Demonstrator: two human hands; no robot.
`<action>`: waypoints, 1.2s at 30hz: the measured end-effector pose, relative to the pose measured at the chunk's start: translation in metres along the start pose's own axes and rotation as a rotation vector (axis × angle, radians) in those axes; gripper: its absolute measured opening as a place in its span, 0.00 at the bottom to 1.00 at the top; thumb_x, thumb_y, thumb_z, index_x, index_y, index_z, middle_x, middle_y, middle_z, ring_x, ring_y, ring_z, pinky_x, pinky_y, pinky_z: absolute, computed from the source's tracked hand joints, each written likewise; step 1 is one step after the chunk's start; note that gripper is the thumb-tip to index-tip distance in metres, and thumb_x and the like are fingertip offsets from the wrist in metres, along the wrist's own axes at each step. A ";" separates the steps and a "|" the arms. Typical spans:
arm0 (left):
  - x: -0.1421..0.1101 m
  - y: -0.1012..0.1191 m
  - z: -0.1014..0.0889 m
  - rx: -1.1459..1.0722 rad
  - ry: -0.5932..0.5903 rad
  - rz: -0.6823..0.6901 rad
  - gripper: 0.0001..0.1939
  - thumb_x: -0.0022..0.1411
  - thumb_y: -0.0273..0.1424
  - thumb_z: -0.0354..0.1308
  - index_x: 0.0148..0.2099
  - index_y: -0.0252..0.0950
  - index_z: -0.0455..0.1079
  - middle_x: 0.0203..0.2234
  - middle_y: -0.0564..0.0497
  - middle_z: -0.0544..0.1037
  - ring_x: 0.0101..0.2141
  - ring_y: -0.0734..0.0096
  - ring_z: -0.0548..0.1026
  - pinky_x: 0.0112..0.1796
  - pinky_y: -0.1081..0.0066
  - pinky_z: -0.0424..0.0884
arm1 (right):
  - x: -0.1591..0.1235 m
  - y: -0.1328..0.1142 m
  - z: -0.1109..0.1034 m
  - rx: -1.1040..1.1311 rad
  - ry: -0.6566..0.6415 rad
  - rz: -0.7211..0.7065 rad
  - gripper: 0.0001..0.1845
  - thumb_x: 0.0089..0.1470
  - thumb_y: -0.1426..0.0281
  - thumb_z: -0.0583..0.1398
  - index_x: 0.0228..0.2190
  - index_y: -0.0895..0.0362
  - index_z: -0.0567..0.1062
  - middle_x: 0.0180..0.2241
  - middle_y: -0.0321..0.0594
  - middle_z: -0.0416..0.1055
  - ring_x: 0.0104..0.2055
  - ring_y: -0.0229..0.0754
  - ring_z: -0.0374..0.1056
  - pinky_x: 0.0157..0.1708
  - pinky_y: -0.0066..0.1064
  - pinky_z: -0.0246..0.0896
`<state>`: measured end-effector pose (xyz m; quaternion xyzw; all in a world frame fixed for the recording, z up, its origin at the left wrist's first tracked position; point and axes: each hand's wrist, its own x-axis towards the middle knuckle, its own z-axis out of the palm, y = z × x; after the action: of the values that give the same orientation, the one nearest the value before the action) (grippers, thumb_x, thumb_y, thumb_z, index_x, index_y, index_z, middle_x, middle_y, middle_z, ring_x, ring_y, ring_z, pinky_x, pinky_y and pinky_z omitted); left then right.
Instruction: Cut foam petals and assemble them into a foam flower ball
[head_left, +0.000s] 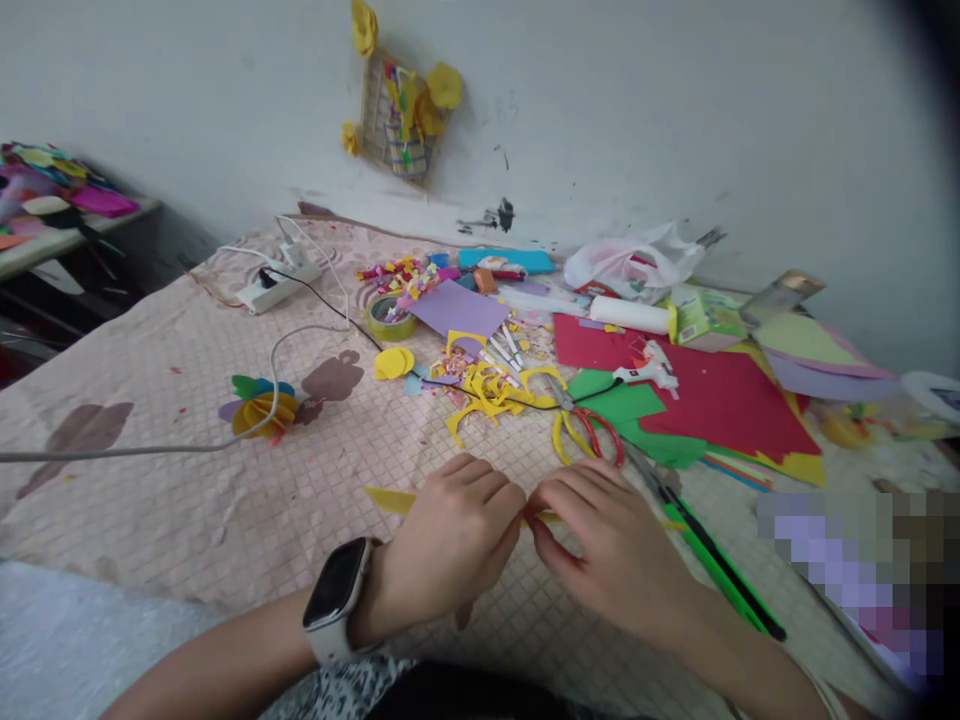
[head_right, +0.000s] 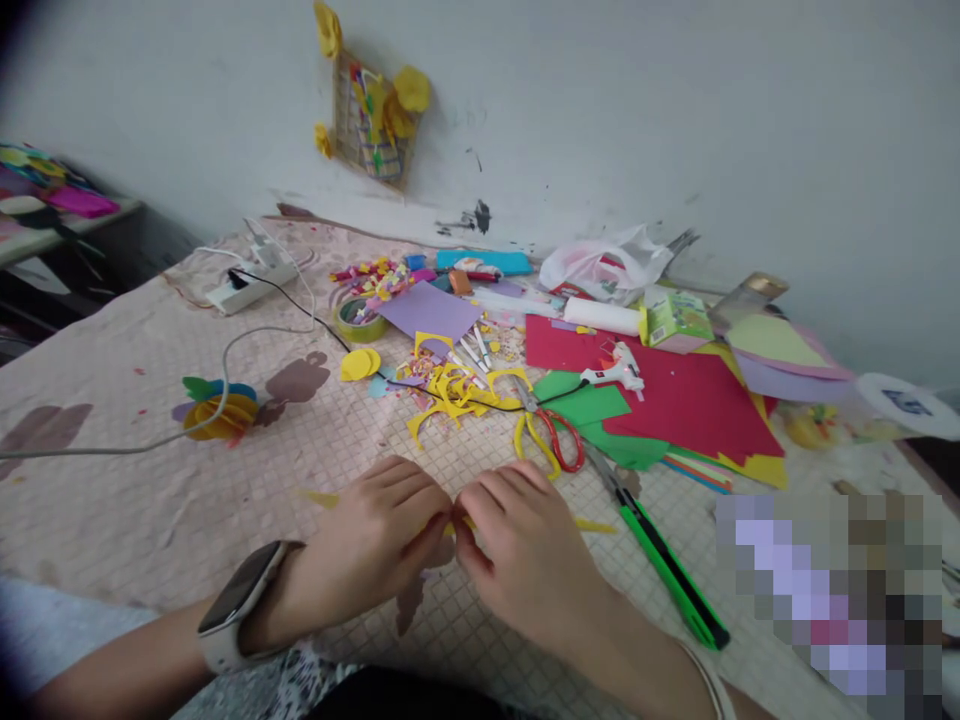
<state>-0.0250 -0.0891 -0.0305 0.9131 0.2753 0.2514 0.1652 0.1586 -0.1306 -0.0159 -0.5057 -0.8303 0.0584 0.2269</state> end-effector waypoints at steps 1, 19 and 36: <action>0.000 0.001 -0.001 -0.001 -0.001 0.015 0.12 0.65 0.25 0.51 0.29 0.34 0.68 0.24 0.51 0.74 0.27 0.67 0.69 0.32 0.65 0.66 | 0.001 -0.001 0.001 0.014 0.004 -0.004 0.08 0.56 0.77 0.56 0.26 0.56 0.69 0.25 0.37 0.71 0.31 0.44 0.65 0.37 0.36 0.56; -0.027 -0.020 -0.039 -0.006 -0.068 -0.031 0.08 0.67 0.24 0.51 0.34 0.35 0.69 0.25 0.52 0.75 0.29 0.67 0.70 0.32 0.66 0.64 | -0.072 0.053 -0.029 -0.189 0.081 0.086 0.06 0.62 0.67 0.56 0.39 0.56 0.70 0.34 0.42 0.74 0.38 0.49 0.69 0.40 0.41 0.59; 0.003 0.013 -0.012 -0.156 -0.096 0.055 0.07 0.63 0.23 0.53 0.31 0.34 0.68 0.26 0.51 0.75 0.29 0.69 0.70 0.32 0.68 0.65 | -0.025 0.005 -0.023 -0.046 -0.114 -0.116 0.16 0.63 0.76 0.52 0.29 0.56 0.76 0.23 0.35 0.73 0.28 0.43 0.66 0.36 0.38 0.56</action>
<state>-0.0233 -0.0957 -0.0140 0.9158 0.2213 0.2324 0.2417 0.1827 -0.1527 -0.0053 -0.4576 -0.8710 0.0547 0.1704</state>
